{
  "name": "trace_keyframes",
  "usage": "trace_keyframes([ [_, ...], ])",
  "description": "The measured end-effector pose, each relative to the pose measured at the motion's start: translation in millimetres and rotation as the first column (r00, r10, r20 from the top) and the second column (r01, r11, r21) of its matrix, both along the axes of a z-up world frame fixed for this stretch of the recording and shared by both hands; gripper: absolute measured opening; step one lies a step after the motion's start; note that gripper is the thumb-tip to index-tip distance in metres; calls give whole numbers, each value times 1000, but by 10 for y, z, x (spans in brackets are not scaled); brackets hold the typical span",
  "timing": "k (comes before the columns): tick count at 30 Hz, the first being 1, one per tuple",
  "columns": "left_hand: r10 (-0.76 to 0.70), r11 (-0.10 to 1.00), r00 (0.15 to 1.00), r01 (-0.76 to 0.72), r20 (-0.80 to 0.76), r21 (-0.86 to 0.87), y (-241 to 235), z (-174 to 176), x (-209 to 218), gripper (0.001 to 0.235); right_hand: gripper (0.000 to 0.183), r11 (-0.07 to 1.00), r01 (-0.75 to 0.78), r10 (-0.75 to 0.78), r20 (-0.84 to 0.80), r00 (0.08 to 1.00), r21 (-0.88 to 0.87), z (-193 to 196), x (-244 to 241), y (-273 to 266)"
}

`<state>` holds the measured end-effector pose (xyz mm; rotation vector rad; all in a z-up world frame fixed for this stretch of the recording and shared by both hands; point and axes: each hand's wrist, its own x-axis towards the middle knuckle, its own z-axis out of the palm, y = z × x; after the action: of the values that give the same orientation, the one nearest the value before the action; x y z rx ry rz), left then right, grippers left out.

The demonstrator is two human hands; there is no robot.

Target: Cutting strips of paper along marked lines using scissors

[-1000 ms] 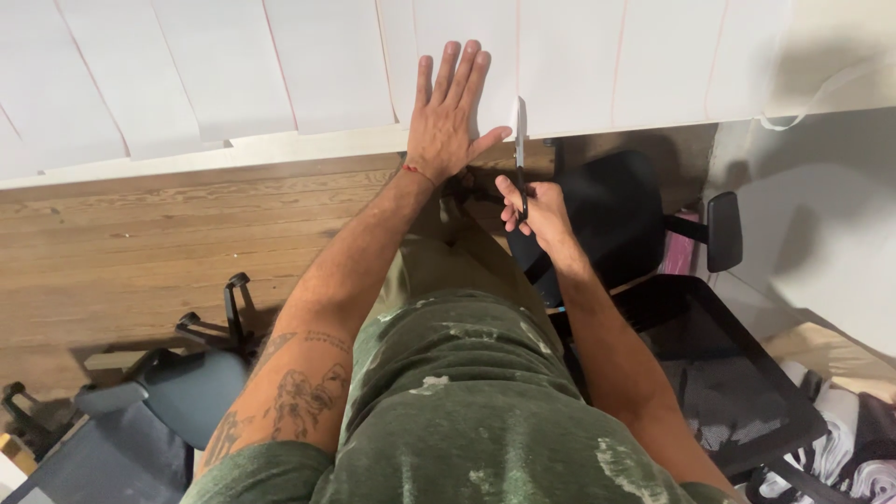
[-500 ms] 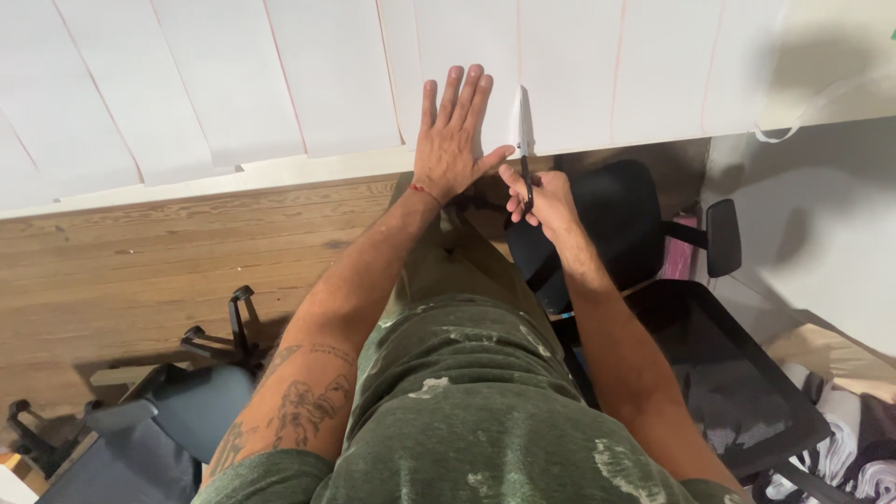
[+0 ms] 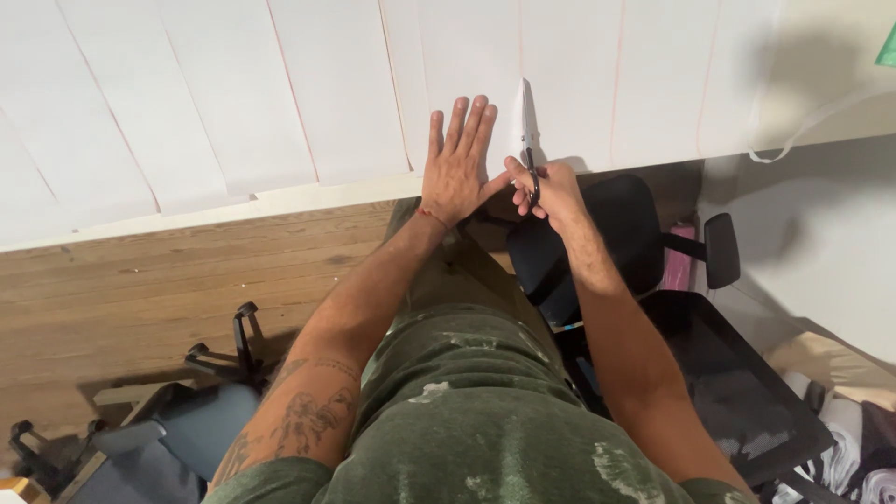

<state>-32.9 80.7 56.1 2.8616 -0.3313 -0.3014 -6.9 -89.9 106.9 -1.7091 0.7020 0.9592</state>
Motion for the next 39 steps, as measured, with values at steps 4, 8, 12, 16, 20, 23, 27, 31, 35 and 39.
trace_keyframes([
  [4,54,992,995,-64,-85,-111,-23,-74,-8,100,55,991,41,-59,141,988,126,-160,28,-57],
  [8,72,993,997,-75,-31,-94,-30,-110,-4,100,56,989,43,-65,152,986,145,-187,157,-13],
  [12,60,993,998,-62,-27,-99,-23,-172,2,101,57,987,62,-86,160,983,146,-220,260,21],
  [16,55,993,998,-59,-33,-101,-4,-160,10,102,58,985,73,-101,181,978,158,-305,365,55],
  [20,76,992,997,-78,-24,-102,-31,-190,6,101,58,989,68,-93,187,978,132,-302,498,108],
  [23,77,989,996,-80,-34,-126,-22,-192,16,102,58,987,75,-102,190,976,143,-305,601,163],
  [27,87,989,996,-89,-19,-123,-22,-181,18,101,59,986,83,-110,193,975,146,-342,736,191],
  [31,94,985,995,-96,-22,-140,-33,-179,48,101,59,989,71,-95,185,978,132,-318,896,236],
  [35,100,986,995,-103,-28,-132,-39,-179,48,100,57,988,70,-96,194,976,141,-351,1013,285],
  [39,107,983,994,-108,-15,-152,-53,-254,47,100,57,988,60,-88,196,977,143,-428,1178,300],
])
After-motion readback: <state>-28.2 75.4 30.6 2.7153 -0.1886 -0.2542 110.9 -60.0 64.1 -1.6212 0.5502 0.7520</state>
